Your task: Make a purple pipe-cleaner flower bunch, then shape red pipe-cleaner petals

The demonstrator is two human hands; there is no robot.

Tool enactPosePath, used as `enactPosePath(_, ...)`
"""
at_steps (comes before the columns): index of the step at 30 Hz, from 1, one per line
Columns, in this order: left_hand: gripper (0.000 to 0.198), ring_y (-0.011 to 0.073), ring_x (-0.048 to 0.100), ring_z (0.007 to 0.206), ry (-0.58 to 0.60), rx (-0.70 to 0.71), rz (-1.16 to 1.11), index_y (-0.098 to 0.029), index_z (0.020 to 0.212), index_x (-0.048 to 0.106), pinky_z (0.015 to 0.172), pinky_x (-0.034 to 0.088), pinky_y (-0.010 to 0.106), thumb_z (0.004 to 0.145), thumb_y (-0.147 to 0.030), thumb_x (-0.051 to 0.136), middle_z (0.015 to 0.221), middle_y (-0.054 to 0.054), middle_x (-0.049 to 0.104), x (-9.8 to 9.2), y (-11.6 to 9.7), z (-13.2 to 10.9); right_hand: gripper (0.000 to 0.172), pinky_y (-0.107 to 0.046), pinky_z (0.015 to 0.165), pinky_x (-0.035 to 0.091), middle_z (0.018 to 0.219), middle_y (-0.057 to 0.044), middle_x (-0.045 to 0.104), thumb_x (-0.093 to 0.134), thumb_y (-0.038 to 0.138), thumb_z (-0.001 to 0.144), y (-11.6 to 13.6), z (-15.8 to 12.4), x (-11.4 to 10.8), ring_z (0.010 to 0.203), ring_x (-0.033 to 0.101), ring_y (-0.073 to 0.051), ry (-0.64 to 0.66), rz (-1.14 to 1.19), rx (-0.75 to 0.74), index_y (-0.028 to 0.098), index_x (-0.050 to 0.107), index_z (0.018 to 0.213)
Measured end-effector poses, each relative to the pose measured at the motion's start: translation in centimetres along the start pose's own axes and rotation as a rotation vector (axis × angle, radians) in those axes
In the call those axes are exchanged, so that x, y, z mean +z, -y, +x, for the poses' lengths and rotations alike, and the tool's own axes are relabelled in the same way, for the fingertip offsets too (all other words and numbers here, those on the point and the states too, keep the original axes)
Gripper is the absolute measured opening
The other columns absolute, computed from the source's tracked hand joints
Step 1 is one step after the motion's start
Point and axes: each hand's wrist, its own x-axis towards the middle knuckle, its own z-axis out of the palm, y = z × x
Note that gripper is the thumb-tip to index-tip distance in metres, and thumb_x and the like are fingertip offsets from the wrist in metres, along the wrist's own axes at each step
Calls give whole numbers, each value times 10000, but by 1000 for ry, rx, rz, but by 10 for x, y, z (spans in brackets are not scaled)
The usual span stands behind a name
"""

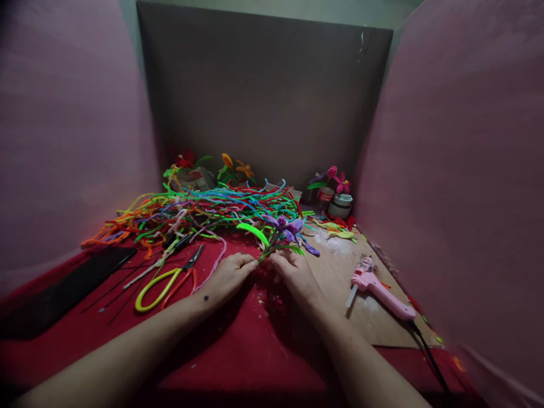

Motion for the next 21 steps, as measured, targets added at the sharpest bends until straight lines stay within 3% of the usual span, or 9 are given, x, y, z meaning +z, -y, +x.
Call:
enactPosePath(9,279,143,475,548,10,-30,118,-184,560,522,548,284,235,805,-240,400,551,13,533,4,-4,-4,154,-255,610,362,639,-2,563,552,279,676,-10,2,-3,632,470,-134,13,1,-49,158,645,655)
enactPosePath(14,161,194,566,695,3,-48,192,-181,802,572,620,344,265,810,-262,433,746,70,629,-1,-11,-8,160,-262,616,363,624,3,553,558,295,663,-4,-1,-2,615,459,-132,24,31,-44,157,640,655)
enactPosePath(17,183,209,576,770,-9,27,329,-179,855,557,662,377,282,832,-307,429,848,94,633,-16,-12,-17,172,-266,622,360,642,-5,567,565,301,652,-4,-1,-2,628,469,-136,28,37,-39,150,647,670)
enactPosePath(21,205,207,573,852,-59,51,532,-178,881,540,746,403,295,865,-297,375,925,95,616,-57,0,-40,186,-263,593,344,648,-12,573,573,309,647,-6,-2,-3,609,461,-132,24,13,-23,144,651,684)
